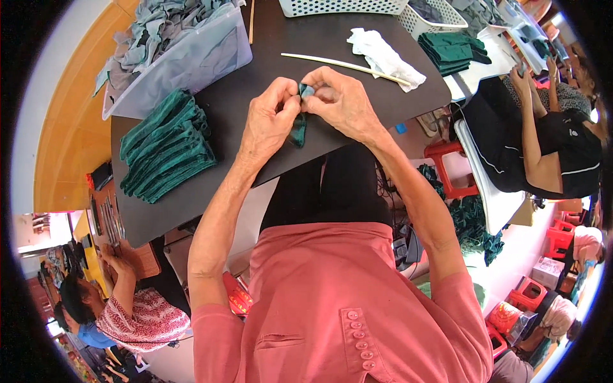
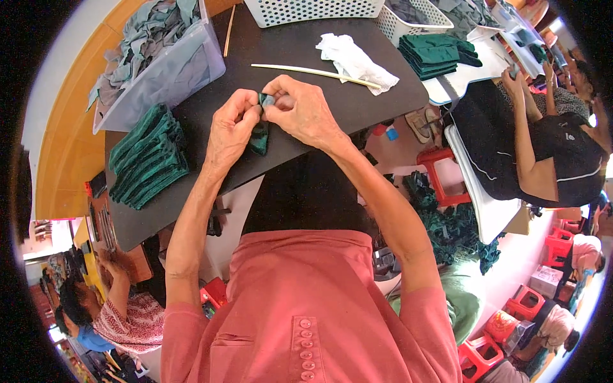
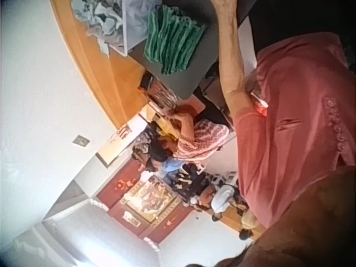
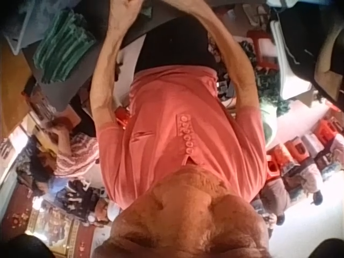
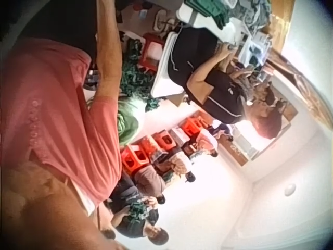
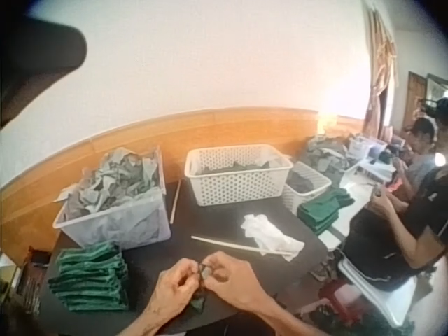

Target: Turning sewn fabric strips inside out using a wooden stick as a turning tool.

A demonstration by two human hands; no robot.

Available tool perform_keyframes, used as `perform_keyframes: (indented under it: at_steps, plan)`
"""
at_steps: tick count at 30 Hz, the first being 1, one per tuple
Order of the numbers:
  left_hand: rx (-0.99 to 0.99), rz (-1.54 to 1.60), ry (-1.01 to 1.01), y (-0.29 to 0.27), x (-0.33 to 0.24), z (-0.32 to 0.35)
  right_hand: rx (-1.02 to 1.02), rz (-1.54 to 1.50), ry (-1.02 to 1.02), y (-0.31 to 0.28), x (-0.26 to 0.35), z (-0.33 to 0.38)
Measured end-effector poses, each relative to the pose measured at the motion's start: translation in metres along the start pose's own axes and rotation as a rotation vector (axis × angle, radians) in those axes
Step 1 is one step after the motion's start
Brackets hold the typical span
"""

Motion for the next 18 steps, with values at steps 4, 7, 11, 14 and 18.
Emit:
perform_keyframes:
  at_steps: [4, 7, 11, 14, 18]
  plan:
    - [-0.013, 0.014, 0.003, 0.001, -0.005, 0.003, -0.050, 0.002, 0.096, 0.001, -0.005, 0.001]
    - [-0.015, 0.049, 0.034, 0.011, -0.011, 0.011, -0.099, -0.028, 0.170, -0.001, -0.003, -0.001]
    - [0.119, 0.180, -0.056, 0.029, -0.021, 0.036, -0.200, 0.024, 0.094, -0.009, -0.007, -0.004]
    - [-0.079, 0.283, 0.011, 0.012, -0.031, 0.030, -0.154, -0.175, 0.086, -0.006, 0.006, -0.004]
    - [-0.233, 0.133, 0.014, -0.018, -0.031, 0.001, -0.056, -0.261, 0.159, -0.009, 0.011, -0.003]
Point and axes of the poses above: each hand's wrist, its own z-axis away from the middle knuckle, its own y-axis out of the palm, x = y × z, the point moved 5 cm from there along -z, towards the middle knuckle, and after that the axes turned 9 degrees about -x, right-handed, at the moved point
